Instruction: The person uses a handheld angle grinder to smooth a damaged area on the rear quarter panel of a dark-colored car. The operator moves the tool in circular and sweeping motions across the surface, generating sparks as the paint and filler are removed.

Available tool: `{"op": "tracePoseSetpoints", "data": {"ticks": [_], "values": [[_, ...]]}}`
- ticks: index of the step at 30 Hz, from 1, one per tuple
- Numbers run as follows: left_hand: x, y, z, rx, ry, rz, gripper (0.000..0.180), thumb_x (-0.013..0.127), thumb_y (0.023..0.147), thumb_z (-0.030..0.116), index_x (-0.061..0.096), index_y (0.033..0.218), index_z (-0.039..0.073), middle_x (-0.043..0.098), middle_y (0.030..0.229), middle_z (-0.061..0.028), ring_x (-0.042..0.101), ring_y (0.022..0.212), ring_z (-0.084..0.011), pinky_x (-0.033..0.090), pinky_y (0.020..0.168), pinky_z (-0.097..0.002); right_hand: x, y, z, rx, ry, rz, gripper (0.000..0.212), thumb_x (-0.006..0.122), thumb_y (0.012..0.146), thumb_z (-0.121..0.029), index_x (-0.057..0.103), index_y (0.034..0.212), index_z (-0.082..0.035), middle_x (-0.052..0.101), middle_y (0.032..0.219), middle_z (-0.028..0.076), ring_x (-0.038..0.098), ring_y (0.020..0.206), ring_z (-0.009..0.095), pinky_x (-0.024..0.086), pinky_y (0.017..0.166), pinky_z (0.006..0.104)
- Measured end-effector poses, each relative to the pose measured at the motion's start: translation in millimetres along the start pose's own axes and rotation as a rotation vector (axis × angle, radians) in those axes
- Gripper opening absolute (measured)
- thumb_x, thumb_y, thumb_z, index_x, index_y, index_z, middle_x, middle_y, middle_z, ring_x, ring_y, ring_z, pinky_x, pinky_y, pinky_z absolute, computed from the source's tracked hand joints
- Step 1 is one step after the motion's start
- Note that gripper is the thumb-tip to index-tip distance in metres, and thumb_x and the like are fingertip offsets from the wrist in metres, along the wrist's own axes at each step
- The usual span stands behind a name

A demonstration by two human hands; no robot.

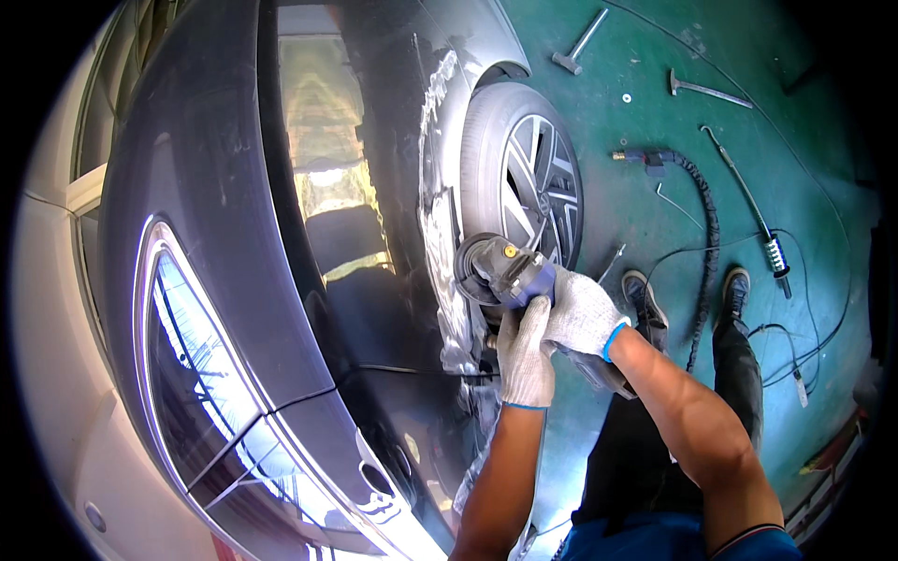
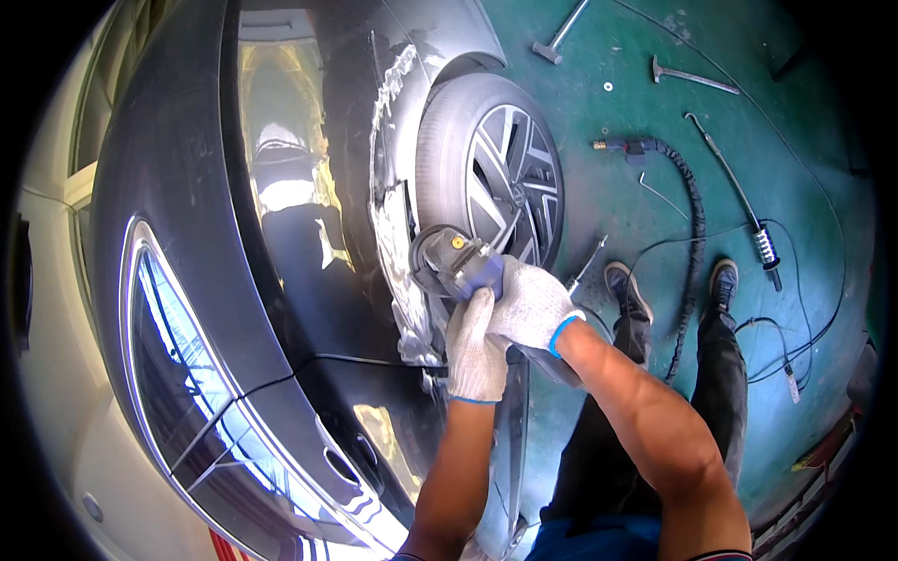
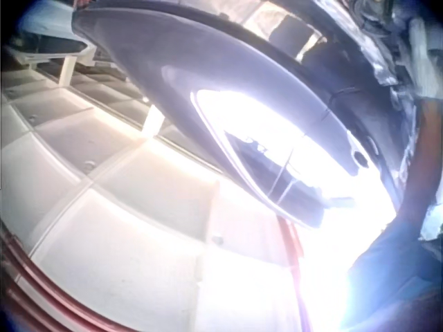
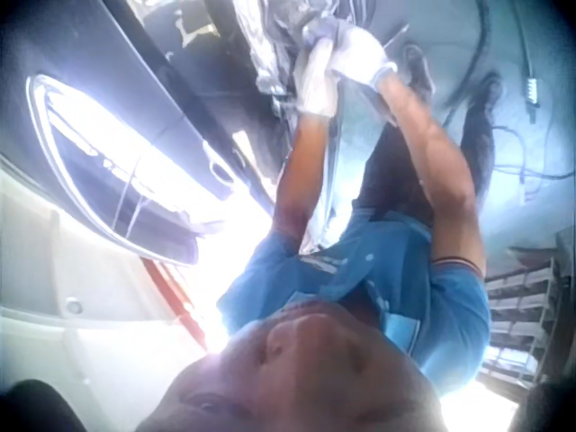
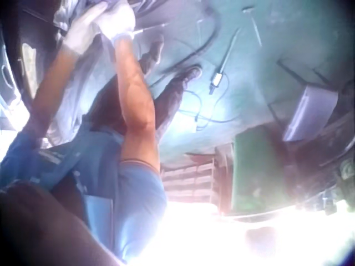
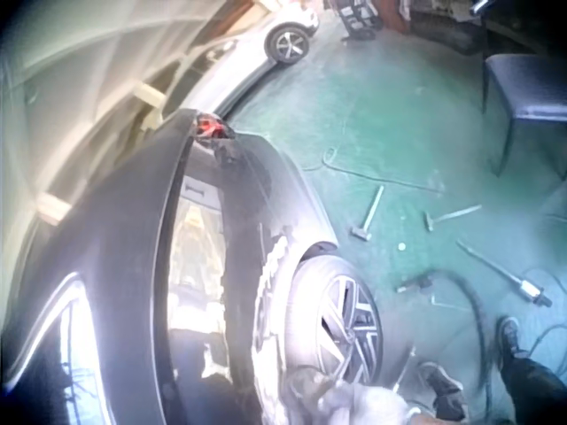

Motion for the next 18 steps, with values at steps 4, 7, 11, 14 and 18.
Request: {"op": "tracePoseSetpoints", "data": {"ticks": [4,7,11,14,18], "values": [[11,32,14,0.145,0.102,-0.060,0.042,0.072,0.098,0.021,0.060,0.134,0.002,0.065,0.128,-0.0076,0.063,0.116,-0.0194,0.051,0.100,-0.0355,-11,29,-4,-0.180,0.192,0.068,0.058,0.080,0.075,-0.035,0.066,0.119,0.001,0.072,0.103,0.027,0.068,0.099,0.048,0.055,0.089,0.0468],[22,37,36,0.196,0.167,-0.106,0.042,0.072,0.098,0.019,0.060,0.134,0.001,0.064,0.129,-0.0082,0.063,0.116,-0.0191,0.050,0.101,-0.0345,-15,40,-16,-0.251,0.234,0.130,0.056,0.080,0.076,-0.033,0.066,0.118,0.002,0.072,0.101,0.028,0.068,0.096,0.048,0.055,0.086,0.0467],[21,31,31,0.153,0.126,-0.093,0.045,0.073,0.098,0.017,0.059,0.136,-0.002,0.064,0.131,-0.0082,0.062,0.119,-0.0192,0.049,0.102,-0.0347,-14,32,-10,-0.222,0.157,0.113,0.059,0.078,0.077,-0.033,0.064,0.123,0.002,0.071,0.099,0.030,0.068,0.096,0.049,0.056,0.087,0.0466],[21,31,30,0.166,0.121,-0.083,0.043,0.073,0.098,0.016,0.060,0.135,-0.002,0.064,0.131,-0.0083,0.061,0.120,-0.0190,0.049,0.103,-0.0345,-12,31,-12,-0.251,0.186,0.164,0.060,0.080,0.076,-0.030,0.063,0.123,0.003,0.072,0.101,0.030,0.069,0.096,0.048,0.056,0.088,0.0447],[21,46,51,0.157,0.165,-0.150,0.040,0.073,0.097,0.013,0.061,0.134,0.000,0.064,0.128,-0.0077,0.061,0.119,-0.0180,0.050,0.102,-0.0330,-30,43,-37,-0.172,0.296,0.042,0.056,0.081,0.081,-0.026,0.063,0.126,0.002,0.073,0.109,0.023,0.071,0.096,0.034,0.055,0.091,0.0387]]}}
Point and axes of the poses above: each hand's wrist, its own y-axis towards the middle knuckle, its own x-axis out of the palm, z = x × y, the point moved 1 cm from there along y, towards the middle knuckle
